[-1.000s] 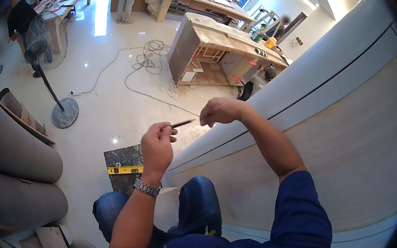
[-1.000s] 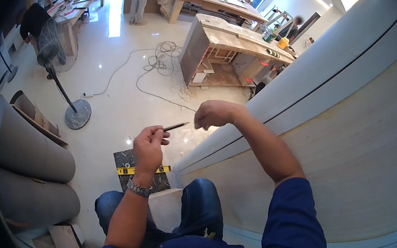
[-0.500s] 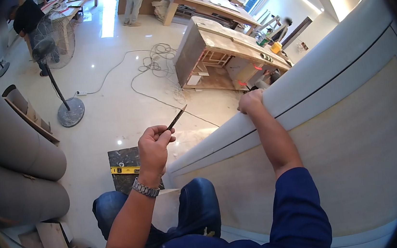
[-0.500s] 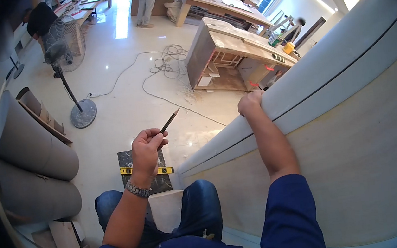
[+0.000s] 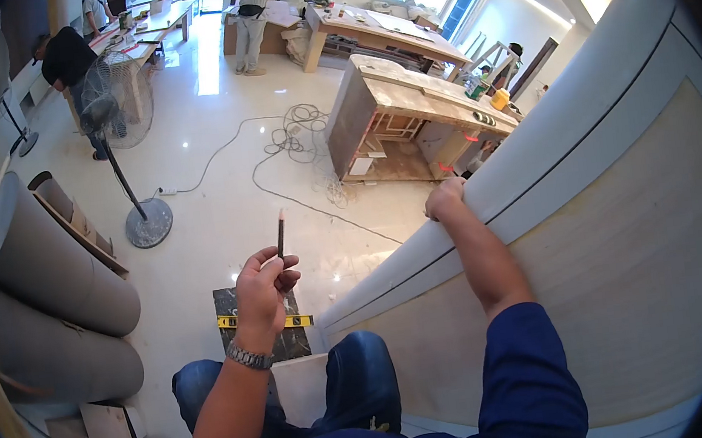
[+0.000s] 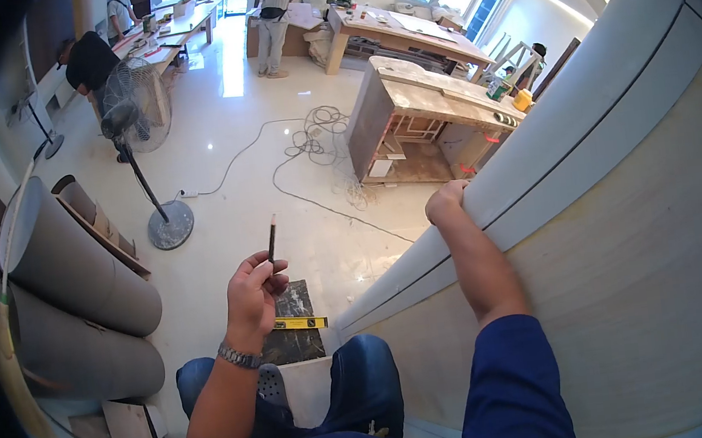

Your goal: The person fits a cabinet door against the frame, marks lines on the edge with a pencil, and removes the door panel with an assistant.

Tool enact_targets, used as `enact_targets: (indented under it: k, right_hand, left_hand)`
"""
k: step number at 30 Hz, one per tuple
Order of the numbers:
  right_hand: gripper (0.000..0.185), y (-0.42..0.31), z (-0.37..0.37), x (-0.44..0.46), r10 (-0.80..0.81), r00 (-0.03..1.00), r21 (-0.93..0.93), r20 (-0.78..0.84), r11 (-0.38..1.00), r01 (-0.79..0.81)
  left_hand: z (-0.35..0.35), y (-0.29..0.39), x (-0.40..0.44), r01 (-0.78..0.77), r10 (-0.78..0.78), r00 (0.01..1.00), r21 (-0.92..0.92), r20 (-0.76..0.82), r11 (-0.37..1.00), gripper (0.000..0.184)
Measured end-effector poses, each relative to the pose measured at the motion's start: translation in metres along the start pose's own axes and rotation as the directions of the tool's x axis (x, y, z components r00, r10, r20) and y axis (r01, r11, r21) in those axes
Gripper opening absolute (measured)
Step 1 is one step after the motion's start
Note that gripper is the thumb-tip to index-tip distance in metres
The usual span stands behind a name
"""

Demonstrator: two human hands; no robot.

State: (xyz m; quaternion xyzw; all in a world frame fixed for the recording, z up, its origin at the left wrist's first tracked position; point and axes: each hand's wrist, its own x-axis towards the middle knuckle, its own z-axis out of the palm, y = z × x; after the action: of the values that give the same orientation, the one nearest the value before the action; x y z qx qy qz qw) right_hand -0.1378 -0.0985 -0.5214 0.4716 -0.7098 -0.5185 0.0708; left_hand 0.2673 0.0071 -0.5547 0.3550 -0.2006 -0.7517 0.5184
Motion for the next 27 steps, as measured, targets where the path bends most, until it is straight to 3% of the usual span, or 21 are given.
enact_targets:
  k: [10,19,27]
  right_hand:
    - [0.045,-0.002,-0.007,-0.01,0.002,1.0,-0.001,-0.025,1.0,-0.002]
    - [0.044,-0.002,-0.011,-0.014,0.021,0.999,0.026,-0.032,0.999,-0.02]
    - [0.052,-0.002,-0.014,-0.017,-0.012,1.0,-0.002,-0.015,1.0,0.012]
  left_hand:
    - [0.016,-0.003,-0.017,0.027,-0.021,0.984,-0.028,0.176,0.999,0.032]
    - [0.022,-0.01,-0.015,-0.015,-0.024,0.953,0.129,0.301,0.992,0.019]
    - [0.026,-0.013,-0.019,-0.155,-0.043,0.916,0.449,0.4,0.88,0.012]
